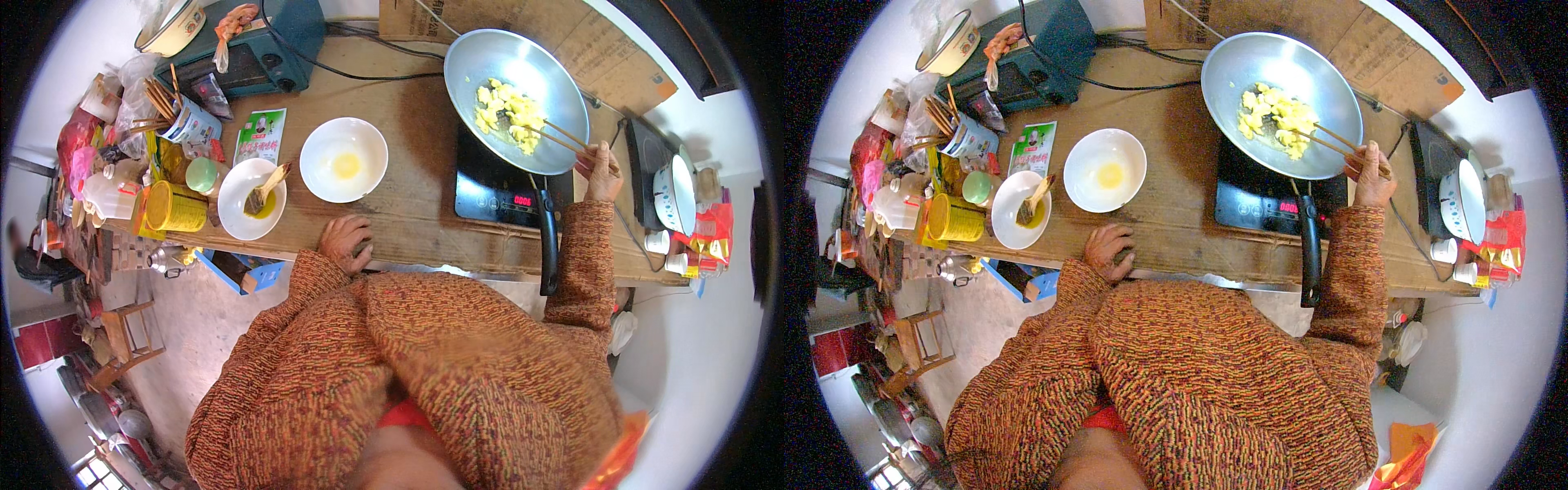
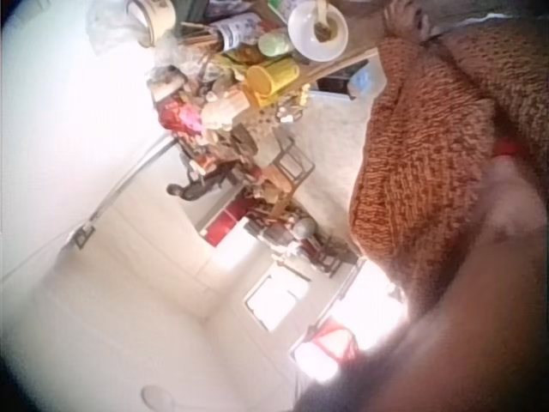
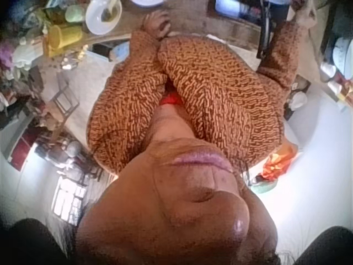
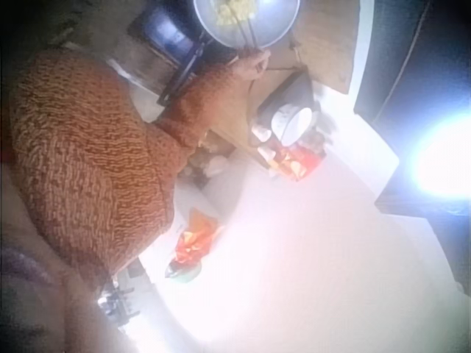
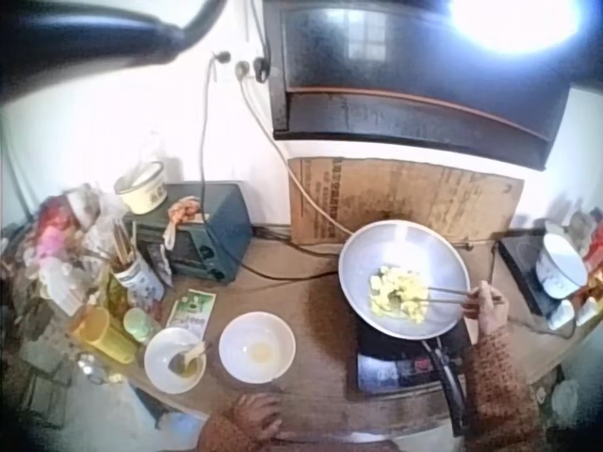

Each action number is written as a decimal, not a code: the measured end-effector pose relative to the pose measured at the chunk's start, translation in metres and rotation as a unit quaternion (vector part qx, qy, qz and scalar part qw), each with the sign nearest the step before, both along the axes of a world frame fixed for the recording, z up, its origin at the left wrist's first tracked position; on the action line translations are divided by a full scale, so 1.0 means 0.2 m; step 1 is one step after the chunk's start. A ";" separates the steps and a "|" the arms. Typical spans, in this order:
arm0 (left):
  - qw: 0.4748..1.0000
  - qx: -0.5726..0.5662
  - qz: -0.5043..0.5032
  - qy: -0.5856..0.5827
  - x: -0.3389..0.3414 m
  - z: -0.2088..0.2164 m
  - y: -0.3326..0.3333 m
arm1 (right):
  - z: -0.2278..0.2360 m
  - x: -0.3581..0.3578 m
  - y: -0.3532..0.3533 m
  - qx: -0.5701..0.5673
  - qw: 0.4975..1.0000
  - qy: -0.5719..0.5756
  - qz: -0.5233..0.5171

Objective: The person scrambles eggs in a wok on an induction cooktop using chopsticks. After the eggs are cooked, the person transfers them from the wok into a white bowl and places the bowl on a dining table.

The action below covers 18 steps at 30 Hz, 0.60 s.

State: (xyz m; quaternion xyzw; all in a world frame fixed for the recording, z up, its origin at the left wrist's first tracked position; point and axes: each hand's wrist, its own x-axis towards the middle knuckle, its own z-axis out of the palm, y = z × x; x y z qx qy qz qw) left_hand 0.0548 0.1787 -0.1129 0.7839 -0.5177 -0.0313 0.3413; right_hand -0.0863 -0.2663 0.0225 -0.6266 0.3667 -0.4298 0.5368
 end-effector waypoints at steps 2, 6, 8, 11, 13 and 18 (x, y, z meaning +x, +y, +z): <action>1.000 0.001 -0.001 0.001 0.00 0.00 0.00 | 0.01 0.00 0.01 0.000 1.000 0.000 0.006; 1.000 -0.021 0.001 -0.001 -0.01 0.00 -0.01 | -0.01 -0.02 -0.01 -0.015 1.000 -0.012 -0.002; 1.000 -0.023 0.002 -0.001 -0.01 0.00 0.00 | -0.01 -0.02 0.00 -0.038 0.999 -0.009 -0.001; 1.000 -0.018 0.000 0.003 -0.01 0.01 0.00 | 0.01 0.00 0.04 -0.082 0.996 0.000 0.026; 1.000 -0.020 -0.003 0.004 0.00 0.02 0.00 | 0.02 0.02 0.07 -0.106 0.993 0.001 0.053; 1.000 -0.022 -0.003 0.000 0.00 0.01 0.00 | 0.04 0.04 0.14 -0.428 0.882 0.185 0.060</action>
